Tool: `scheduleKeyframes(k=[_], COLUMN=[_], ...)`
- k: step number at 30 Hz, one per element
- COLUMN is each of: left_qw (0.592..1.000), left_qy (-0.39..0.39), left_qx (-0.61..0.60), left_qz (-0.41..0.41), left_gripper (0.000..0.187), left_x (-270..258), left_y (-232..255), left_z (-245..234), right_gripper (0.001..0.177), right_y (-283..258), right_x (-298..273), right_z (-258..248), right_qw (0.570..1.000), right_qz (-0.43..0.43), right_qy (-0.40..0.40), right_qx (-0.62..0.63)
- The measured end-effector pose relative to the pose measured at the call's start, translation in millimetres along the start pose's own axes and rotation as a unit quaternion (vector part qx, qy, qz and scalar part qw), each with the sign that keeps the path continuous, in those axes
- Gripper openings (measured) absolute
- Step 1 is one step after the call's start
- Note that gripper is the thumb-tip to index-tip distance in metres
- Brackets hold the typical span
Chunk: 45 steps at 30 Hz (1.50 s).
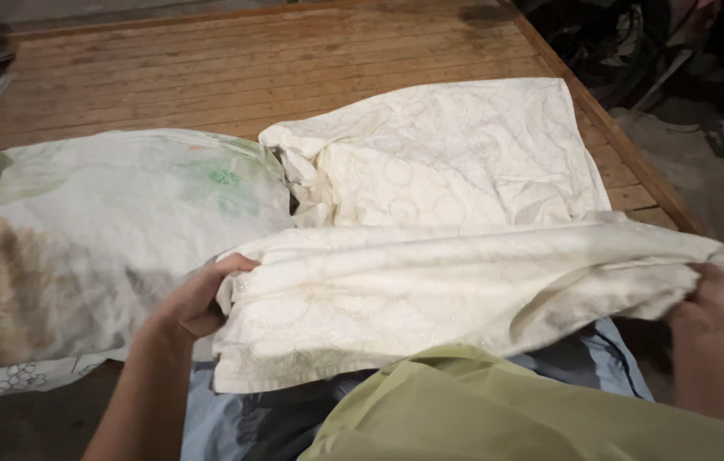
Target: The person folds a white patterned sheet on a wooden table. They repeatedly unfold and refold the sheet, adjusting its edges and smoothing it out. The sheet remains on the table throughout the clip.
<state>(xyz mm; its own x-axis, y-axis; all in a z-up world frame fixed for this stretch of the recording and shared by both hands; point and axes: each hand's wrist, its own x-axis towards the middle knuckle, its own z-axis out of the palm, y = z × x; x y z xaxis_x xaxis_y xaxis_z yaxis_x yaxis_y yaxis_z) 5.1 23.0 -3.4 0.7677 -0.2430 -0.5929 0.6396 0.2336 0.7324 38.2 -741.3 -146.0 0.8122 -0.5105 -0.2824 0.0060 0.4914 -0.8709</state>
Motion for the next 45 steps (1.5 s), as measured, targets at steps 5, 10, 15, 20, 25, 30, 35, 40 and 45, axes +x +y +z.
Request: scheduleKeyframes(k=[5,10,15,20,25,30,35,40,45], left_qw=[0.982,0.994,0.992,0.994,0.993,0.965,0.902,0.893,0.954], left_qy=[-0.076,-0.051,-0.087,-0.067,0.011,0.139,0.205,0.207,0.190], left_qx=[0.098,-0.021,-0.052,-0.090,-0.067,-0.019,-0.041,-0.020,-0.034], left_qz=[0.142,-0.098,-0.072,-0.002,0.098,0.223,0.378,0.398,0.228], left_gripper=[0.047,0.027,0.035,0.035,0.035,0.035,0.036,0.038,0.040], left_x=[42,106,153,225,354,417,371,306,257], left_y=[-52,-112,-118,-49,62,214,330,338,120], left_z=[-13,20,68,83,85,49,20,12,8], right_gripper=[0.048,0.068,0.070,0.072,0.074,0.076,0.079,0.082,0.057], right_y=[-6,36,59,49,33,-18,-69,-142,-12], right_x=[-21,-54,-66,-32,8,59,78,109,80], right_z=[-18,24,123,238,305,363,367,402,227], right_qw=[0.996,0.956,0.933,0.937,0.947,0.958,0.949,0.882,0.926], right_qz=[-0.009,0.125,0.145,0.097,0.037,-0.060,-0.217,-0.347,-0.232], right_qy=[0.012,-0.229,-0.199,-0.180,-0.156,-0.140,-0.178,-0.318,-0.267], right_qx=[-0.090,-0.135,-0.262,-0.282,-0.279,-0.242,-0.143,-0.025,-0.132])
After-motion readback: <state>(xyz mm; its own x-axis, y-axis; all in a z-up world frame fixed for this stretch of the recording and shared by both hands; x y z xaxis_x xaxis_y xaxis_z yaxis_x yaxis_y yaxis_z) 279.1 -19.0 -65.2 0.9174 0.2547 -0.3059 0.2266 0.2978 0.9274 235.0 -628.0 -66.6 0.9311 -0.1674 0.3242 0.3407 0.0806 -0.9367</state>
